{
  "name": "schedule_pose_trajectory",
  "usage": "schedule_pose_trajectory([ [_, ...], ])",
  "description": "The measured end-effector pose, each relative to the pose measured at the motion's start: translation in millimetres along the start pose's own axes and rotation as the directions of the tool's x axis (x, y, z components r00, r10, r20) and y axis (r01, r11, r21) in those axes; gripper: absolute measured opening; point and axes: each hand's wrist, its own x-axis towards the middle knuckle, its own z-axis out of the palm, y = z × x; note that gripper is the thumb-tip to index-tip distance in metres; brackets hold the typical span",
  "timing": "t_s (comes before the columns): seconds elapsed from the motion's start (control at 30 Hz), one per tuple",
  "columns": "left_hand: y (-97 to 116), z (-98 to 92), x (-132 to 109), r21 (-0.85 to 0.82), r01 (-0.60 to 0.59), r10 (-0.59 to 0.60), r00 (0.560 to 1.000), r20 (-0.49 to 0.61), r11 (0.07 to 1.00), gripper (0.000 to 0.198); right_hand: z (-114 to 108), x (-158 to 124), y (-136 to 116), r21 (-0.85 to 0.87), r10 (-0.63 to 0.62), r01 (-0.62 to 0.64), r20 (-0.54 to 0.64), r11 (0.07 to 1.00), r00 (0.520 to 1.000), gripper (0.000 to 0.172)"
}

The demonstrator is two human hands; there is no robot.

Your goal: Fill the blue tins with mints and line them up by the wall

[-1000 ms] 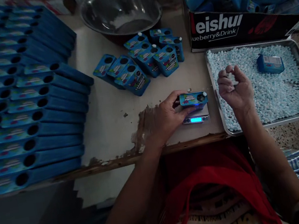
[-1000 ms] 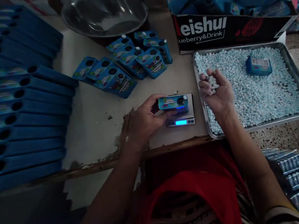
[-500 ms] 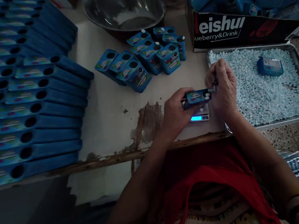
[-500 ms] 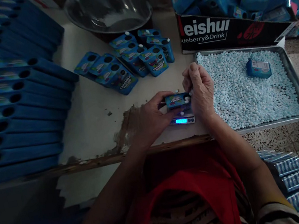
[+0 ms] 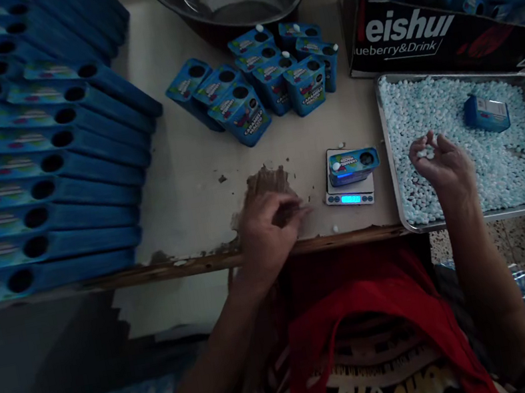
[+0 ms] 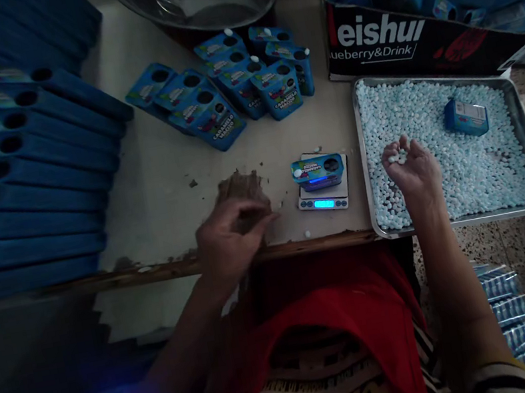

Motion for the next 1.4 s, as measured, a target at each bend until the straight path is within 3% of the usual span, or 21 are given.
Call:
schedule_pose_trajectory([
  [0.17, 8, 23.1, -29, 0.011, -0.079, 0.071, 0.942, 0.328, 0.997, 0.009, -3, -27, 12, -0.013, 0.076, -0.075, 0.097, 0.997, 0.992, 0.022],
  [0.33, 8, 31.3, -29, 0.129, -0.117, 0.064, 0.931, 0.358, 0.985, 0.008, -13, -36, 1, -0.109, 0.123, -0.112, 0.098, 0.988, 0.988, 0.033],
  [0.43, 3, 27.5, -30, 0.130, -0.123, 0.075, 0.943, 0.323, 0.984, 0.008, -27, -36, -17, -0.070, 0.139, -0.136, 0.039, 0.988, 0.990, 0.040],
  [0.57, 9, 18.8, -29, 0.108, -0.126, 0.110, 0.983, 0.148, 0.986, 0.007, -35, -31, -30, 0.079, 0.150, -0.158, 0.100, 0.984, 0.984, 0.048],
  [0.73, 50, -2.3, -3, 0.102, -0.244, 0.250, 0.966, -0.062, 0.965, 0.007, -8, -27, -8, 0.200, 0.291, -0.330, 0.199, 0.923, 0.936, 0.015],
  [0.87, 87, 0.6, 35, 0.053, -0.319, 0.324, 0.934, -0.149, 0.946, 0.008, 5, -26, 9, 0.251, 0.337, -0.411, 0.291, 0.876, 0.895, 0.018],
  [0.97, 101, 17.4, 62, 0.018, -0.308, 0.307, 0.943, -0.128, 0.951, 0.008, -1, -24, 10, 0.239, 0.294, -0.372, 0.307, 0.897, 0.905, 0.017],
  [1.07, 103, 26.8, 72, 0.013, -0.237, 0.237, 0.967, -0.091, 0.971, 0.009, -8, -23, 10, 0.251, 0.260, -0.330, 0.274, 0.910, 0.926, 0.017],
  [1.2, 89, 17.6, 67, 0.045, -0.133, 0.138, 0.984, -0.112, 0.990, 0.010, -10, -22, 12, 0.305, 0.266, -0.339, 0.257, 0.890, 0.929, 0.014],
  [1.4, 76, 13.6, 70, 0.058, -0.018, 0.019, 1.000, -0.020, 0.998, 0.003, -5, -22, 9, 0.381, 0.359, -0.444, 0.275, 0.811, 0.892, 0.008],
])
